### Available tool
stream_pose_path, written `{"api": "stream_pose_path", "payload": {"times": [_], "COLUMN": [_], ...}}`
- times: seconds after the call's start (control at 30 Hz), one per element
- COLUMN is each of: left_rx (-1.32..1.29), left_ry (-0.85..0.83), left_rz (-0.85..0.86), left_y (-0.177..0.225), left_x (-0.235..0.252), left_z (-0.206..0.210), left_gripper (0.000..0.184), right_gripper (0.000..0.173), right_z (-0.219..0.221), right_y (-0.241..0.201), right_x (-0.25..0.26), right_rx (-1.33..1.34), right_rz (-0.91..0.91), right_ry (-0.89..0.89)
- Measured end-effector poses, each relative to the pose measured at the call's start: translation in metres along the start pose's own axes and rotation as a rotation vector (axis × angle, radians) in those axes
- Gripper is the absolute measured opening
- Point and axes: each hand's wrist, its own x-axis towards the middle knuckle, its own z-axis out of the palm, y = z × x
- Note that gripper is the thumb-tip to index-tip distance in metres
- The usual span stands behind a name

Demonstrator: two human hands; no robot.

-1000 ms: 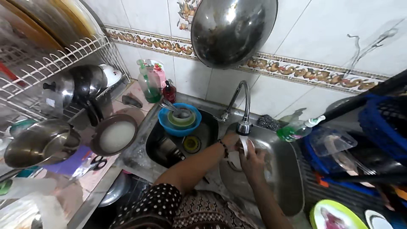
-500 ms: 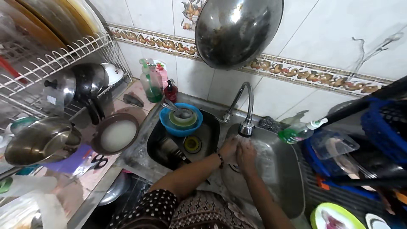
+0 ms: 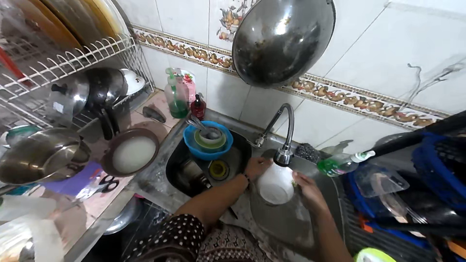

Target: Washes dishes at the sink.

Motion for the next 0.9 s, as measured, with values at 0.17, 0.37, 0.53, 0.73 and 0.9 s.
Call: {"api": "stream_pose_path", "payload": {"times": [0.17,0.37,0.53,0.73,0.9], "left_rx": [-0.045,0.323,0.593,0.561,0.157], "left_ry": [-0.032,-0.006,0.051,0.148,0.246], "left_rz": [-0.133,0.022,0.304,0.349,0.198], "left_y": [0.008,0.03,0.017,-0.011,-0.015], "left_x": [-0.003,-0.026,-0.038,-0.042,-0.03], "left_z": [0.014,0.027,0.035,0.038,0.041], "left_gripper": [0.052,0.055,0.04,0.058,0.064], "right_gripper": [0.029,0.034,0.026,0.021,0.018], "right_z": [0.012,0.043,0.056,0.065,0.062], "right_y": [-0.028,-0.039,-0.045,-0.043,-0.042], "right_x": [-0.028,-0.041,-0.04,-0.033,-0.038], "right_rx": [-0.174,-0.312,0.008,0.459,0.744], "right_rz": [-0.043,-0.005,0.082,0.128,0.114], "right_ry": [0.057,0.143,0.172,0.24,0.289]}}
